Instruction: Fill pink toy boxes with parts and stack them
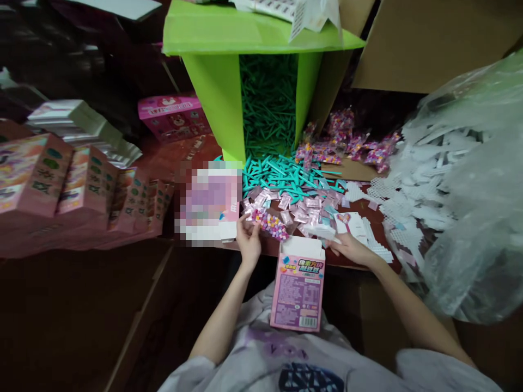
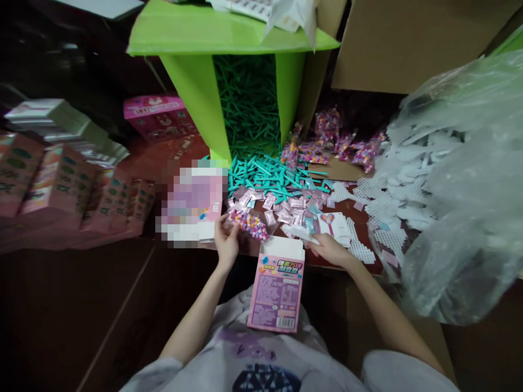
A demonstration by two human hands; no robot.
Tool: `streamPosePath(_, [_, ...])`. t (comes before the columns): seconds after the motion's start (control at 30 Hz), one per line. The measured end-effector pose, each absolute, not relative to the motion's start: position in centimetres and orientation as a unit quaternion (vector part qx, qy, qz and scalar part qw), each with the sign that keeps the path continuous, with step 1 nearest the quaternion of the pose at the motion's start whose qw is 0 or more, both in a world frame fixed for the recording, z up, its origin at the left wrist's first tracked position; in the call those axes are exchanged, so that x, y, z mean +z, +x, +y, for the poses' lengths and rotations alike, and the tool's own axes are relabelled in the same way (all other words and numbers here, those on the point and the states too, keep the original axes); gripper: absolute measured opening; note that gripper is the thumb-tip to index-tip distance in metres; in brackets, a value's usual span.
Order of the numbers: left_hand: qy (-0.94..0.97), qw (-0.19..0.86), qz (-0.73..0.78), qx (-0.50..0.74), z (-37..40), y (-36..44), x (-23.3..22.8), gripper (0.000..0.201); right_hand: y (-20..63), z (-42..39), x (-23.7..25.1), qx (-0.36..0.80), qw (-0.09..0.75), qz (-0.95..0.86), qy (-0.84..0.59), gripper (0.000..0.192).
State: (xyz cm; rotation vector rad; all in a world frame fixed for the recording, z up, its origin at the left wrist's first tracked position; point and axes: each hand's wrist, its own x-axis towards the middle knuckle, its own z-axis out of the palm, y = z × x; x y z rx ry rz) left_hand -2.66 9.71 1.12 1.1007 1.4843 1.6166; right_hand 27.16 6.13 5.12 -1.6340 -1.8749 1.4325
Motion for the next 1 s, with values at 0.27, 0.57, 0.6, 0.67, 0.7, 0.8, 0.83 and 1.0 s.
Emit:
streamPosePath(0.27, [0.539, 0.306, 0.53, 0.579, 12.0, -0.1, 3.4, 0.031, 26.9, 9.1, 7.2, 0.556, -0.131, -0.619, -0.54, 0.047])
streamPosePath(0.57, [0.701, 0.426, 0.408, 0.401, 10.9, -0.2, 3.0, 0.022, 24.8, 9.6, 5.9, 0.401, 0.128, -0.696, -0.581, 0.02])
streamPosePath(0.6, [0.714, 0.424, 0.405, 0.382, 10.5, -0.3, 2.9, 0.023, 24.8, 9.1, 5.7, 0.415, 0.159, -0.679, -0.584, 0.022])
streamPosePath(0.67, [0.75, 0.405, 0.397, 0.34, 9.6, -0.3, 2.8, 0.023, 24.7, 7.9, 5.3, 0.419, 0.226, -0.653, -0.589, 0.026])
streamPosePath(0.7, [0.774, 0.388, 0.389, 0.315, 9.0, -0.2, 2.8, 0.021, 24.5, 7.1, 5.0, 0.399, 0.265, -0.642, -0.599, 0.026])
streamPosePath(0.8, [0.832, 0.334, 0.365, 0.25, 7.0, 0.1, 2.5, 0.021, 23.3, 4.0, 3.4, 0.28, 0.371, -0.589, -0.661, 0.022])
streamPosePath(0.83, [0.838, 0.324, 0.365, 0.244, 6.2, 0.2, 2.3, 0.024, 22.7, 2.7, 2.7, 0.25, 0.397, -0.562, -0.681, 0.021])
streamPosePath(1.0, [0.755, 0.359, 0.391, 0.384, 3.0, -0.2, 1.2, 0.05, 18.9, -2.8, -1.9, 0.355, 0.479, -0.404, -0.693, 0.037])
